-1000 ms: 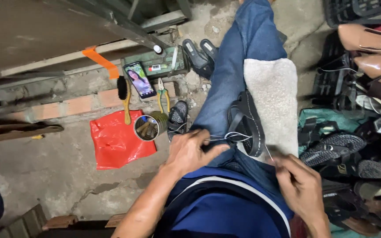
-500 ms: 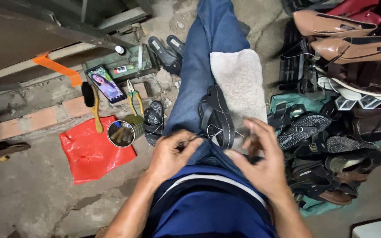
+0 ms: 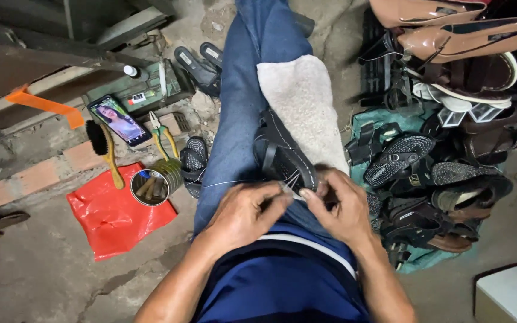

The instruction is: Hand-sewing the sole of a black sandal to repair it in a workshop environment.

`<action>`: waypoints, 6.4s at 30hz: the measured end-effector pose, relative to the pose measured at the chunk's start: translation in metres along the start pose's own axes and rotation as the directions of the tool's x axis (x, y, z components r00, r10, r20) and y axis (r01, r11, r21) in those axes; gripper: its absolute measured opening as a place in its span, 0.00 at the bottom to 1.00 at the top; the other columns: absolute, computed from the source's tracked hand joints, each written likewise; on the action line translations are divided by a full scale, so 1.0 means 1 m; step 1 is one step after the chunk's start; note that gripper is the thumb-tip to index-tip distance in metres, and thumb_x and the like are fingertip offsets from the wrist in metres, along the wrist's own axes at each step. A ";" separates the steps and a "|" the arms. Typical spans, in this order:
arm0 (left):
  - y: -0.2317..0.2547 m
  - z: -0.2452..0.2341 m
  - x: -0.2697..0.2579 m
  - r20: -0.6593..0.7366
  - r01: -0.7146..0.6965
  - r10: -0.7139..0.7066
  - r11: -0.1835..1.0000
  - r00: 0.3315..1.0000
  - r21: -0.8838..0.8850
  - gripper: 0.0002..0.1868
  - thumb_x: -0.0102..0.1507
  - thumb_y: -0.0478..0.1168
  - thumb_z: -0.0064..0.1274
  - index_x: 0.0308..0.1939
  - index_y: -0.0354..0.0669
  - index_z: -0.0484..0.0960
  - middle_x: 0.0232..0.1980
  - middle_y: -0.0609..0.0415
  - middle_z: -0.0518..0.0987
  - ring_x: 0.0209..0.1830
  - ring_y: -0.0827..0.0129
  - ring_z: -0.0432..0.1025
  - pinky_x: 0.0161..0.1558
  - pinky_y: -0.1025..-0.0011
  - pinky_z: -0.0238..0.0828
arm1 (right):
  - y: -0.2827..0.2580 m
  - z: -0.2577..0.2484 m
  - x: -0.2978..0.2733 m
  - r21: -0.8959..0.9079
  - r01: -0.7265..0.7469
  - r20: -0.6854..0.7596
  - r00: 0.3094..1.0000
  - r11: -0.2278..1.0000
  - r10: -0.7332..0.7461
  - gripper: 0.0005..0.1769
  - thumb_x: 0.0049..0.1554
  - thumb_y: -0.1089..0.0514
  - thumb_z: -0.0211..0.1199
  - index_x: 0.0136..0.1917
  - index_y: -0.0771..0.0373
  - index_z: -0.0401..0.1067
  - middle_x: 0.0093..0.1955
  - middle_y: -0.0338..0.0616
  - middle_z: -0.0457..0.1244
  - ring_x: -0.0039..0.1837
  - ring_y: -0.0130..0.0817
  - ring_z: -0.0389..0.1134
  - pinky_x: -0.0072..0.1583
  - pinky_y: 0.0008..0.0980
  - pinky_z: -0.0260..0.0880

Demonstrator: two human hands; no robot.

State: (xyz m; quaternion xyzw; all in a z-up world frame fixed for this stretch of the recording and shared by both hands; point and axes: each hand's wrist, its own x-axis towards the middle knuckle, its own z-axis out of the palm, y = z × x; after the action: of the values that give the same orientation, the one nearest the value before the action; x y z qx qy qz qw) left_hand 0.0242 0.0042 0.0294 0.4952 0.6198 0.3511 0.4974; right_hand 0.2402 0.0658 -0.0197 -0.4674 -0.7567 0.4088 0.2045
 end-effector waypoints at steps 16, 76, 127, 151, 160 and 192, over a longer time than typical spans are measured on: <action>-0.016 0.007 0.001 0.038 0.051 -0.048 0.994 0.998 -0.099 0.06 0.58 0.38 0.58 0.37 0.47 0.79 0.23 0.51 0.77 0.27 0.56 0.77 0.30 0.62 0.71 | 0.013 -0.003 -0.012 0.018 -0.076 -0.017 0.997 0.997 0.076 0.16 0.55 0.53 0.74 0.35 0.61 0.69 0.25 0.47 0.60 0.26 0.45 0.61 0.30 0.37 0.57; -0.005 0.029 0.017 -0.055 -0.099 0.097 0.995 0.994 -0.028 0.09 0.65 0.29 0.50 0.45 0.39 0.85 0.23 0.51 0.79 0.27 0.54 0.79 0.31 0.64 0.76 | 0.015 -0.019 0.014 -0.154 0.190 0.074 0.981 0.970 -0.180 0.29 0.55 0.68 0.60 0.70 0.60 0.67 0.78 0.54 0.55 0.81 0.58 0.45 0.77 0.61 0.44; -0.006 0.032 0.032 0.052 -0.181 0.175 0.885 0.983 0.430 0.19 0.69 0.42 0.43 0.61 0.64 0.82 0.36 0.59 0.76 0.30 0.55 0.79 0.29 0.58 0.78 | 0.053 -0.028 0.002 0.208 -0.221 0.087 0.974 0.953 0.207 0.19 0.69 0.50 0.51 0.39 0.61 0.67 0.27 0.47 0.56 0.33 0.41 0.57 0.40 0.41 0.62; 0.024 0.018 0.038 0.248 -0.129 -0.063 0.715 0.967 0.687 0.25 0.59 0.43 0.47 0.60 0.66 0.83 0.44 0.51 0.81 0.25 0.46 0.80 0.29 0.48 0.77 | 0.005 -0.019 -0.002 -0.216 0.079 0.037 0.997 0.973 -0.072 0.17 0.63 0.50 0.63 0.37 0.61 0.67 0.33 0.49 0.60 0.42 0.55 0.68 0.41 0.46 0.68; 0.016 0.023 0.039 0.322 -0.135 -0.100 0.764 0.941 0.631 0.26 0.63 0.40 0.43 0.64 0.62 0.80 0.53 0.46 0.79 0.34 0.42 0.82 0.43 0.45 0.78 | 0.016 -0.021 -0.006 -0.338 0.059 0.097 0.995 0.939 -0.028 0.22 0.62 0.43 0.64 0.36 0.61 0.66 0.32 0.50 0.59 0.42 0.55 0.68 0.43 0.47 0.67; -0.009 -0.004 0.018 0.082 -0.362 0.416 0.657 0.906 0.662 0.11 0.70 0.43 0.47 0.34 0.53 0.79 0.25 0.56 0.70 0.28 0.58 0.72 0.27 0.67 0.71 | -0.032 -0.035 0.021 0.333 -0.027 0.006 1.000 0.943 0.026 0.10 0.59 0.65 0.63 0.55 0.67 0.79 0.45 0.51 0.75 0.48 0.41 0.78 0.49 0.37 0.77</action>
State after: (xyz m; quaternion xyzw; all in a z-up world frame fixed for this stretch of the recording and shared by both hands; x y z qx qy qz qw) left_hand 0.0181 0.0195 0.0173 0.7460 0.6011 0.2246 0.1777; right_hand 0.2368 0.0914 0.0252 -0.4360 -0.6707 0.5336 0.2744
